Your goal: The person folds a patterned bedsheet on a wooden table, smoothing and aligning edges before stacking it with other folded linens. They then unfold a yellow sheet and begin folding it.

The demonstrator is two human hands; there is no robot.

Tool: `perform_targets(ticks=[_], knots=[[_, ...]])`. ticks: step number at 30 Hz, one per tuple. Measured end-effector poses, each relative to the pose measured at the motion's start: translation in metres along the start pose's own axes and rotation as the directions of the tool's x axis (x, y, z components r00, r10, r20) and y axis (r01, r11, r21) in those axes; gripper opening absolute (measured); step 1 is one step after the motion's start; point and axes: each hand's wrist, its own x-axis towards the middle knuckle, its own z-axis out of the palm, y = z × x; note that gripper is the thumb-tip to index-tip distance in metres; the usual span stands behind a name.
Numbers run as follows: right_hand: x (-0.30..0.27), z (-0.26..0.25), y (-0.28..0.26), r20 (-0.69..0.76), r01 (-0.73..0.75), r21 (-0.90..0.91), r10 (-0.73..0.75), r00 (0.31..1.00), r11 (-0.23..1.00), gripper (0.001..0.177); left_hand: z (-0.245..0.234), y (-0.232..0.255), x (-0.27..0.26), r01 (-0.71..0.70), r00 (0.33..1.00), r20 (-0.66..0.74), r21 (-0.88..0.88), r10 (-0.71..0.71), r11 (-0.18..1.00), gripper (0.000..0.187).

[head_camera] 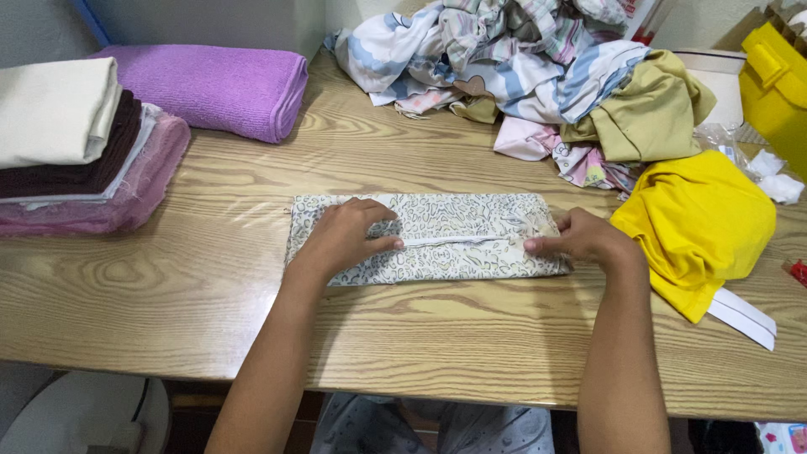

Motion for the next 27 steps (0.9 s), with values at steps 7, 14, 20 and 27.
perform_targets(ticks=[7, 14, 20, 27], knots=[[0.008, 0.005, -0.007, 0.042, 0.079, -0.149, -0.073, 0.996, 0.986, 0.107, 0.006, -0.001, 0.008, -0.061, 0.998, -0.012, 0.057, 0.061, 0.997, 0.036], [-0.033, 0.012, 0.001, -0.146, 0.039, 0.04, -0.032, 0.989, 0.998, 0.086, 0.062, 0.051, 0.047, -0.288, 0.951, -0.073, 0.137, 0.3, 0.948, 0.03], [-0.057, 0.016, -0.002, -0.107, -0.015, 0.018, 0.017, 0.994, 1.0, 0.074, 0.118, 0.115, 0.074, -0.48, 0.864, -0.137, 0.06, 0.484, 0.875, 0.019], [-0.058, 0.016, 0.006, -0.129, 0.088, 0.297, -0.051, 0.99, 0.951, 0.043, 0.142, 0.141, 0.076, -0.422, 0.901, -0.167, -0.127, 0.4, 0.898, 0.018]])
